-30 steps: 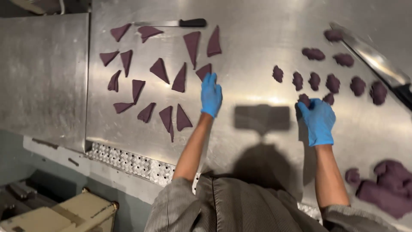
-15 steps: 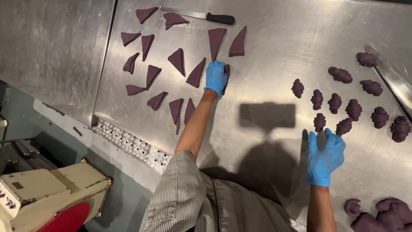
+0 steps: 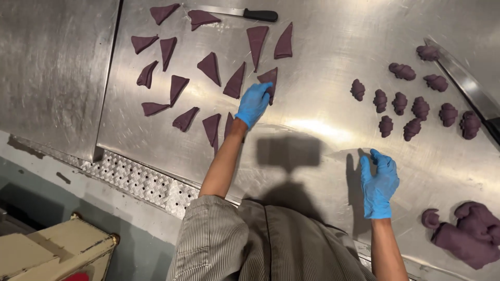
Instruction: Rolling and shaping triangular pieces of purple dough on a stainless steel table.
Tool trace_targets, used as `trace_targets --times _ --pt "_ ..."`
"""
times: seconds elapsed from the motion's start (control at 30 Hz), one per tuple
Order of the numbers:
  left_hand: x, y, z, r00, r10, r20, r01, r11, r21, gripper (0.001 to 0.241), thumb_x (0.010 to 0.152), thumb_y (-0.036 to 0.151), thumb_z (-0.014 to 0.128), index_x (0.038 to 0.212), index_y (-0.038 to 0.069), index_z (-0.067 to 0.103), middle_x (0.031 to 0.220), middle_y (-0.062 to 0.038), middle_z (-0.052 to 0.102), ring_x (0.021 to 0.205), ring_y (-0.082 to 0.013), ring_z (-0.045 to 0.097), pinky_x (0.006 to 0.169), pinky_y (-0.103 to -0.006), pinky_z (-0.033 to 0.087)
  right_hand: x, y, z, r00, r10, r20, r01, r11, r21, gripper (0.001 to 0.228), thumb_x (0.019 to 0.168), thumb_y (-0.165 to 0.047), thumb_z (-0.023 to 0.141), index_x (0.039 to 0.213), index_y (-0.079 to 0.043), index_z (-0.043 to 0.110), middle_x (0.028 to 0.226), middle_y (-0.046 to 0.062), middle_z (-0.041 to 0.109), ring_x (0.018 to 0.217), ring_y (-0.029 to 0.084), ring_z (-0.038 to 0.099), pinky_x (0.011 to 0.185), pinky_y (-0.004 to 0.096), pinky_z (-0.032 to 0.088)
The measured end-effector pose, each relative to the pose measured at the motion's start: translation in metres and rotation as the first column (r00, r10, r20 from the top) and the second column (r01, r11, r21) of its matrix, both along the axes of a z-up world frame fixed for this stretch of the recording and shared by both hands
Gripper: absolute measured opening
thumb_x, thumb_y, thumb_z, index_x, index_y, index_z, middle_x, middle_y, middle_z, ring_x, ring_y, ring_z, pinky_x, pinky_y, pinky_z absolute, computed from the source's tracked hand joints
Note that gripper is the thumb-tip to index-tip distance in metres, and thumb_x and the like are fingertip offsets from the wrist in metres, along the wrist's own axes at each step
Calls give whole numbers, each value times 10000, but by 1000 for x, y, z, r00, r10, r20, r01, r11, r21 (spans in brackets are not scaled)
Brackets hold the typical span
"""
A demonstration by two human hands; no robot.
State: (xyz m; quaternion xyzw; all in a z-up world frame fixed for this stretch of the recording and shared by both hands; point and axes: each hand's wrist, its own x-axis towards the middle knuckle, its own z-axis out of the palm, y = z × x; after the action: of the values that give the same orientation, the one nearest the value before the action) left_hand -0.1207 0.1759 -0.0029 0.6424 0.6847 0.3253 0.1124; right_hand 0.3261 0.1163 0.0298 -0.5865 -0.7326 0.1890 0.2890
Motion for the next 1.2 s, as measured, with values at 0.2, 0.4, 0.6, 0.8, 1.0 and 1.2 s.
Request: trace_targets --times 0.2,0.4,0.6,0.8,1.0,1.2 --pt "7 -65 30 861 46 506 3 995 -95 231 959 93 654 1179 43 705 1007 -97 710 836 -174 628 784 -320 532 -36 -49 -5 960 -135 -247 49 945 -324 277 1035 -203 685 1267 -52 702 1077 74 697 919 204 651 794 359 522" --pt "71 -146 56 742 243 625 -38 946 -322 243 953 111 664 1178 50 733 805 -81 647 720 -177 588 717 -316 531 -127 -76 -18 483 -517 -707 -703 251 -665 606 1088 -420 438 1348 94 625 1130 122 696 968 230 668 868 362 555" --pt "118 -226 36 914 -330 237 356 931 -76 304 965 148 657 1262 87 657 1285 -98 660 1154 -353 648 966 -430 518 -158 -85 -71 432 -641 -634 -716 184 -673 417 1065 -271 622 1324 55 621 1191 110 689 1070 201 670 986 366 553" --pt "126 -260 71 924 -285 254 285 958 37 792 742 310 820 1397 -25 525 1442 -170 493 1298 -376 507 1060 -494 446 -160 -102 9 543 -530 -651 -642 238 -729 416 1028 -208 541 1339 56 626 1268 106 717 1121 155 710 1016 297 561" --pt "140 -276 -55 102 257 961 325 904 -277 528 995 82 688 1481 -37 520 1330 -66 640 1213 -168 603 1040 -311 510 -159 -126 -3 528 -384 -758 -662 373 -650 432 1089 -227 503 1453 -7 580 1259 131 681 1043 187 657 902 316 555" --pt "150 -281 -89 293 190 937 164 956 -245 366 1064 130 616 1394 -27 618 1239 -53 694 1080 -110 643 956 -275 543 -167 -143 -2 599 -242 -763 -535 588 -606 396 1081 -209 527 1386 34 597 1348 113 674 1163 181 664 993 300 559"
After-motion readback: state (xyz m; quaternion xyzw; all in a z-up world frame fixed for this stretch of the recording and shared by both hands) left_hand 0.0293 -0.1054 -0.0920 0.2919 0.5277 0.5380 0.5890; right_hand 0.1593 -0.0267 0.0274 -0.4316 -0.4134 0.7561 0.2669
